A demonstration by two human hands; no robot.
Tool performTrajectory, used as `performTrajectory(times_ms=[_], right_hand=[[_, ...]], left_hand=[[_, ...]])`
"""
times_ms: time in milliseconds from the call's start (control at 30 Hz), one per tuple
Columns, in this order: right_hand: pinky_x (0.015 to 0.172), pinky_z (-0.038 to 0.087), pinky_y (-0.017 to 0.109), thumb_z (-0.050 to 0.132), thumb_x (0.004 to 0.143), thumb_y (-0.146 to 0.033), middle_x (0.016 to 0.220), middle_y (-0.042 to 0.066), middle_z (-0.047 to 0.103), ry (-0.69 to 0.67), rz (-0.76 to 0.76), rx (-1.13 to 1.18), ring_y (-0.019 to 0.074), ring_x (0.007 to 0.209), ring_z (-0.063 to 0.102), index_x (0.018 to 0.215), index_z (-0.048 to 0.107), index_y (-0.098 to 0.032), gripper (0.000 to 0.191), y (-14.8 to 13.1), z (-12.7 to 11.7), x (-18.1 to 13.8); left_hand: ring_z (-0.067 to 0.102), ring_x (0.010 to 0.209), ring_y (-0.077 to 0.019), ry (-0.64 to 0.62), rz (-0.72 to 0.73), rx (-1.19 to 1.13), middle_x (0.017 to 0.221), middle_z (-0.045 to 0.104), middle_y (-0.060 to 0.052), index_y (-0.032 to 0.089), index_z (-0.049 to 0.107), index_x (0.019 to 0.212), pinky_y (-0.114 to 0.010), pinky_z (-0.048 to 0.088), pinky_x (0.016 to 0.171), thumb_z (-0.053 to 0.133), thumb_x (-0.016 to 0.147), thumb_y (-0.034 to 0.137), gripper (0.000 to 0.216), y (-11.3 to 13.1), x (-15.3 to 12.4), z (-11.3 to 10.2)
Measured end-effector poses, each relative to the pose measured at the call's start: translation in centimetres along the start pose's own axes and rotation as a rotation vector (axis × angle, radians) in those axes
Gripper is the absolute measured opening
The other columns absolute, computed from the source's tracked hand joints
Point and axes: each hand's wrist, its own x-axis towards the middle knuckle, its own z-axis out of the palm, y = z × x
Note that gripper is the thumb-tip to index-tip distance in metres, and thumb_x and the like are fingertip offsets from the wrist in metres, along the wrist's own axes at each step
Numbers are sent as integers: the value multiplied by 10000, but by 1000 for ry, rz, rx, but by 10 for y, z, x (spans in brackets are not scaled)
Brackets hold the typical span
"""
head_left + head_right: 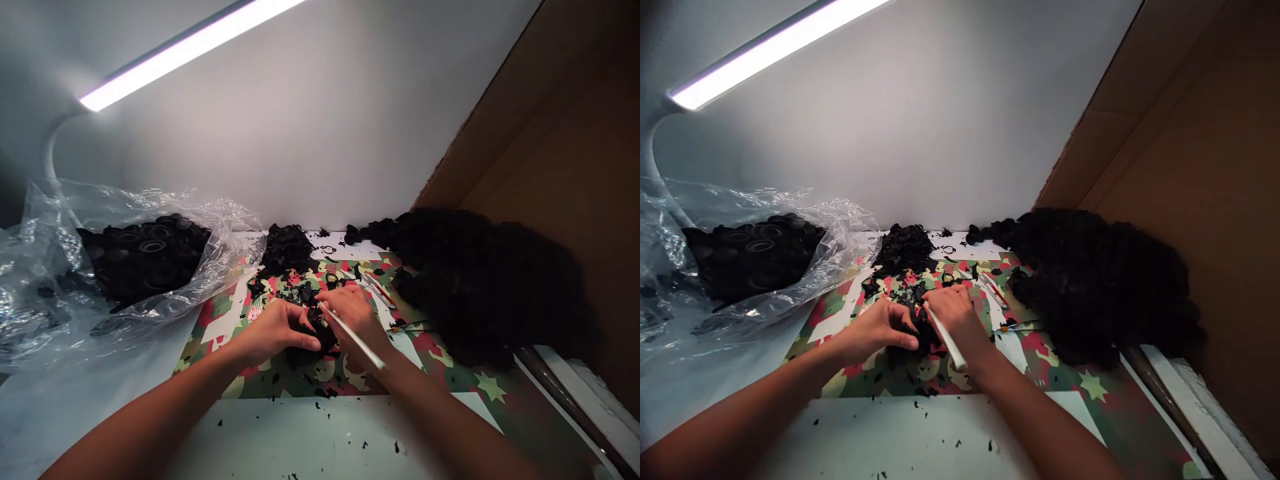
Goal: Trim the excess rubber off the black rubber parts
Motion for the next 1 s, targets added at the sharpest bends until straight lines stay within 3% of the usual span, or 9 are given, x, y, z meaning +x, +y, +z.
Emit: performTrajectory(times_ms=[133,233,300,433,667,867,1000], right_hand=[[858,460,394,587,911,-252,1010,58,733,9,294,221,238,953,657,692,545,-227,225,7,-13,6],[926,453,404,620,883,-287,1118,59,714,6,391,452,253,1089,628,644,511,-214,272,7,-21,8],[909,468,406,624,878,-309,1090,60,727,-30,425,599,252,1065,640,665,527,-213,253,4,-24,8],[834,506,393,655,856,-317,1046,68,747,-116,399,747,259,1034,657,662,526,-217,253,-3,-25,6],[834,501,381,625,901,-272,1069,53,749,-189,306,628,227,945,688,719,558,-216,202,-7,-22,3],[797,500,384,603,900,-242,1026,50,765,-123,206,454,224,886,691,725,586,-226,177,-10,-20,2],[820,480,398,575,921,-212,963,40,768,-57,50,308,222,876,649,750,602,-240,176,-9,-18,1]], left_hand=[[570,612,-138,12,-27,-75,668,661,-9,142,671,645,-257,412,594,907,540,359,337,3,-3,7],[548,608,-127,75,12,-74,662,648,1,146,661,650,-242,375,567,913,536,365,352,3,-1,4],[541,622,-124,110,41,-67,681,654,1,147,656,656,-237,360,569,910,544,362,351,3,1,0],[515,619,-115,170,90,-8,683,658,2,143,663,675,-236,323,569,891,581,366,333,2,2,-4],[396,520,-80,215,87,31,579,556,44,150,634,675,-224,240,488,877,605,411,364,0,3,-6],[366,497,-68,221,83,13,560,518,62,153,618,673,-212,229,462,872,612,431,382,0,2,-5],[398,502,-68,219,89,-20,568,544,56,150,607,646,-206,254,476,865,617,420,375,2,1,-2]])
